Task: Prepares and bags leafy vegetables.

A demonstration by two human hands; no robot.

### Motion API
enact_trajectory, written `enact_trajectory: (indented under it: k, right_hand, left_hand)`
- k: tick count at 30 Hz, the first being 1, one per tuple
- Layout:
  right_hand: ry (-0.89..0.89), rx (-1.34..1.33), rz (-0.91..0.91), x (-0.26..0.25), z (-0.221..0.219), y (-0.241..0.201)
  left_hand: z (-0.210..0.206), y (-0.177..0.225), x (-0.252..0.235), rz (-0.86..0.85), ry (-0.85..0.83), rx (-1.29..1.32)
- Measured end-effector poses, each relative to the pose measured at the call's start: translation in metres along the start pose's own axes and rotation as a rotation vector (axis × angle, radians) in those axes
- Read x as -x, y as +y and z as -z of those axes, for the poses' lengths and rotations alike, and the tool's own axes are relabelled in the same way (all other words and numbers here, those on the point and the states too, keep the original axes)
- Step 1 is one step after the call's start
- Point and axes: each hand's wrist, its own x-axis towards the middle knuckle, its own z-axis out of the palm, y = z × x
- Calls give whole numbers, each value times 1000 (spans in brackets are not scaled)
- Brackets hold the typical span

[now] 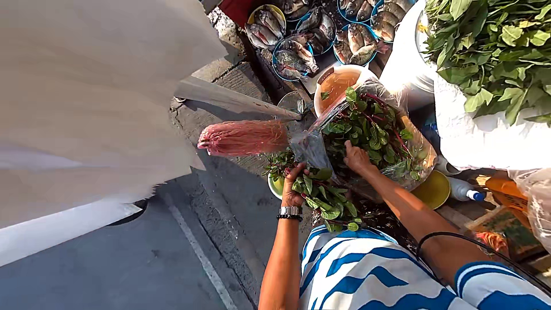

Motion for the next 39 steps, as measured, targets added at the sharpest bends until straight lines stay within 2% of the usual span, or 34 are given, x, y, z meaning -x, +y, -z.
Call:
enact_trajectory:
  k: [4,7,9,12,16,20,24,29,31,36,39]
  right_hand:
    - [-107,-217,111,-6,54,36]
    - [-172,-373,117,17,94,48]
    - [-228,-584,114,36,106,63]
    - [-270,-786,182,61,106,88]
    - [-226,-945,294,91,101,106]
    - [-201,-988,318,103,93,124]
    - [-249,-1007,410,120,95,119]
    - [-363,-1030,597,138,100,101]
    - [-379,-1025,631,143,98,93]
    - [-376,-1080,640,148,81,85]
    - [-333,-1132,656,154,77,88]
  left_hand:
    - [-24,-21,-14,116,-144,-100]
    - [-44,-26,-21,196,-176,-137]
    - [-49,-27,-24,213,-181,-130]
    - [-53,-25,-23,156,-222,-168]
    - [-57,-12,-17,20,-314,-230]
    - [-68,2,-8,-44,-332,-323]
    - [-84,5,-1,-98,-376,-452]
    - [-100,-2,6,-150,-651,-538]
    - [-110,-5,15,-179,-703,-570]
    - [-127,-15,30,-273,-650,-545]
    - [-139,-16,42,-292,-560,-549]
